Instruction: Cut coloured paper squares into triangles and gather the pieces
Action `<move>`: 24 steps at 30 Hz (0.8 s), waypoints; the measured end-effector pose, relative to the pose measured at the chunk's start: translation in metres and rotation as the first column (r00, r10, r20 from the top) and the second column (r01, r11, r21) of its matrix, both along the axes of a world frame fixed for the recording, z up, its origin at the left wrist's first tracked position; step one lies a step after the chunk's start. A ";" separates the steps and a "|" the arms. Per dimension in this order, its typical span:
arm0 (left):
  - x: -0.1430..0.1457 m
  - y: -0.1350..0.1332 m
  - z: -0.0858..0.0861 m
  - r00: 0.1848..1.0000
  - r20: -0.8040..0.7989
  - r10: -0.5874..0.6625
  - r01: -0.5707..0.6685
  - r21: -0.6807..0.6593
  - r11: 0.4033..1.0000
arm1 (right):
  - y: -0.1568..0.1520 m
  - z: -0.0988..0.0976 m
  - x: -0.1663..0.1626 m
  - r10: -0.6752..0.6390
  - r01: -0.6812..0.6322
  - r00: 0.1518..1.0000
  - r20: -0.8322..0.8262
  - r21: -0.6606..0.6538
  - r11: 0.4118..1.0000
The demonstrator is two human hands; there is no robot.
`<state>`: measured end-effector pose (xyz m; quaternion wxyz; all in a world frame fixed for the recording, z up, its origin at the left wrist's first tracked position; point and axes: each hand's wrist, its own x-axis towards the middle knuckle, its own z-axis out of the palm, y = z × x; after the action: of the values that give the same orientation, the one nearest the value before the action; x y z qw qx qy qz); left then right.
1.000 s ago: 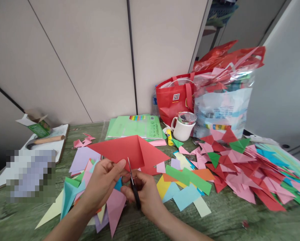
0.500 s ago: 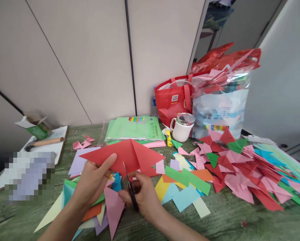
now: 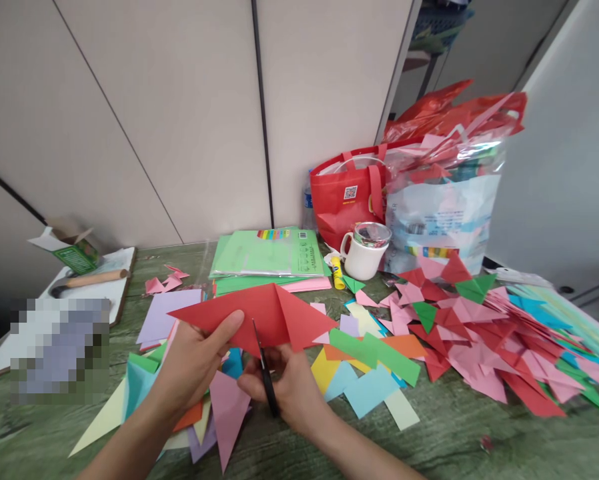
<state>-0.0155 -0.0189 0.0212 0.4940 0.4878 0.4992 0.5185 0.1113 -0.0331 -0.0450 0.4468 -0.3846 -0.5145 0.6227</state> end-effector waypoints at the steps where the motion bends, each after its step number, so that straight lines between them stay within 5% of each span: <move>1: 0.000 0.000 0.001 1.000 -0.015 0.012 -0.012 -0.007 1.000 | 0.000 0.000 0.000 0.000 0.000 1.000 0.011 -0.003 1.000; 24: 0.001 -0.001 0.002 0.999 -0.037 -0.032 0.032 -0.008 0.999 | -0.002 0.006 -0.007 -0.052 0.055 0.998 0.026 -0.156 0.986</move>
<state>-0.0142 -0.0202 0.0237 0.4946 0.5035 0.5021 0.4997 0.1046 -0.0356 -0.0393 0.4263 -0.4388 -0.4584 0.6446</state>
